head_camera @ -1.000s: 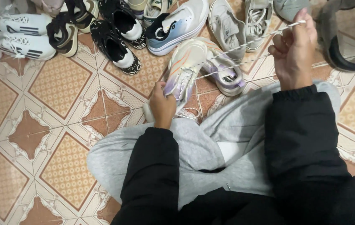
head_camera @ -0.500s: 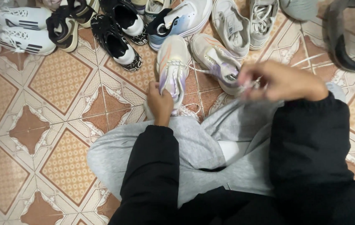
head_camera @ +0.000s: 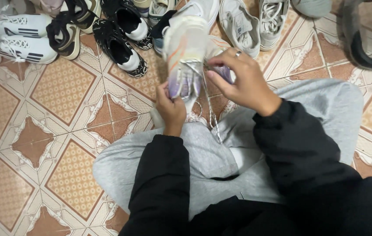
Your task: The person is sitting on the floor, lacing and unlacing several different pairs of sneakers by threading laces through the eyelets.
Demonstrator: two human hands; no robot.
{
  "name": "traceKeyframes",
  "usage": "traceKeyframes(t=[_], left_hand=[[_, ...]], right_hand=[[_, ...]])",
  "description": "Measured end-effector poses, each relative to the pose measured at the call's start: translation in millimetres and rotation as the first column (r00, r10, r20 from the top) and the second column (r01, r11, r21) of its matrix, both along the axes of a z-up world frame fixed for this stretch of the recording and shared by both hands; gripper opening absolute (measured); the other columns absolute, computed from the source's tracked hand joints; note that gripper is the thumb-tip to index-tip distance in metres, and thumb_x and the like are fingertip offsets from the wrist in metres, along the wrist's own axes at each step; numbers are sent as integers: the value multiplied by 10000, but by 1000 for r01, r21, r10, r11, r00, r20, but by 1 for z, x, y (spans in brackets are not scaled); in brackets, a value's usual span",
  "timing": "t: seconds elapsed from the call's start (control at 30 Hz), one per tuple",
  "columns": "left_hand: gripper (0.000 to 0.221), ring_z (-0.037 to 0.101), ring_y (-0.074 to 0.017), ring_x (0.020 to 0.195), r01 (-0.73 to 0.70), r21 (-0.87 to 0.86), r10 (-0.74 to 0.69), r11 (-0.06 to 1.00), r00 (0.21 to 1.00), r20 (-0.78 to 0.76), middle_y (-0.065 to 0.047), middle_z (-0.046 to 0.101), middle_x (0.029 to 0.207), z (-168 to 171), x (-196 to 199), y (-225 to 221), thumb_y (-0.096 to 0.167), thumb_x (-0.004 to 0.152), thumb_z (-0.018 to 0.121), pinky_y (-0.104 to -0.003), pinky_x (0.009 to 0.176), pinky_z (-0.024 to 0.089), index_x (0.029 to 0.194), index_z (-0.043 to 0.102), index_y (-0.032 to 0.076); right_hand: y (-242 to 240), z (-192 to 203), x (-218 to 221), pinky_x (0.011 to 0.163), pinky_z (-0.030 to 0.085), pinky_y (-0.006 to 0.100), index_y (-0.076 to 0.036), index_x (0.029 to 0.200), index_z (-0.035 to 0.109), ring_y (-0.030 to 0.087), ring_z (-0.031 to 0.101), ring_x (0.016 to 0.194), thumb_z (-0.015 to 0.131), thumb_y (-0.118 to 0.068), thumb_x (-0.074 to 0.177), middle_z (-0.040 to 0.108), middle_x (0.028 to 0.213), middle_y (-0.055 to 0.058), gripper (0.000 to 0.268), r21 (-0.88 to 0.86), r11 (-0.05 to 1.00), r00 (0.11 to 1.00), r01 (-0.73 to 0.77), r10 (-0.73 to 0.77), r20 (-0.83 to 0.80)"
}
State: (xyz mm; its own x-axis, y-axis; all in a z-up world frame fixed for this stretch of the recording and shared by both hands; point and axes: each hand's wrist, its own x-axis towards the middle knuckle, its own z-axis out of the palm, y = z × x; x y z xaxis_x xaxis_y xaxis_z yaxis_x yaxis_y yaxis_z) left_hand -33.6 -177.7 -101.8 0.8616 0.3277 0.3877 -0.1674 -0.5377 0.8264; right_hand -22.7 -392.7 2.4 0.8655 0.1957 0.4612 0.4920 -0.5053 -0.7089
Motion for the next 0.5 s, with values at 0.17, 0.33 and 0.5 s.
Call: traceKeyframes(t=[0.17,0.33,0.5], left_hand=[[322,676,-500,823,162,42,-163,986,986,42,-217,644,815,4,-4,-2,-28,840,574,-505,741,560,1143,667,28],[347,689,-485,904,256,98,-251,962,966,-61,-172,661,937,18,-4,-2,-29,829,575,-513,787,562,1152,656,67],[330,687,-484,930,265,192,-218,945,947,-234,-178,658,976,21,-4,2,-4,829,599,-552,797,550,1150,629,70]], right_hand=[[13,-39,8,819,556,398,-113,1071,732,287,670,912,865,-159,892,664,967,48,228,-182,964,965,193,-153,211],[15,-63,13,744,535,352,-178,956,702,232,639,840,809,-197,960,610,864,-23,109,-214,911,904,352,-272,330],[18,-62,7,697,510,462,-83,959,624,362,644,789,735,-39,939,613,822,104,120,-87,963,962,253,-241,130]])
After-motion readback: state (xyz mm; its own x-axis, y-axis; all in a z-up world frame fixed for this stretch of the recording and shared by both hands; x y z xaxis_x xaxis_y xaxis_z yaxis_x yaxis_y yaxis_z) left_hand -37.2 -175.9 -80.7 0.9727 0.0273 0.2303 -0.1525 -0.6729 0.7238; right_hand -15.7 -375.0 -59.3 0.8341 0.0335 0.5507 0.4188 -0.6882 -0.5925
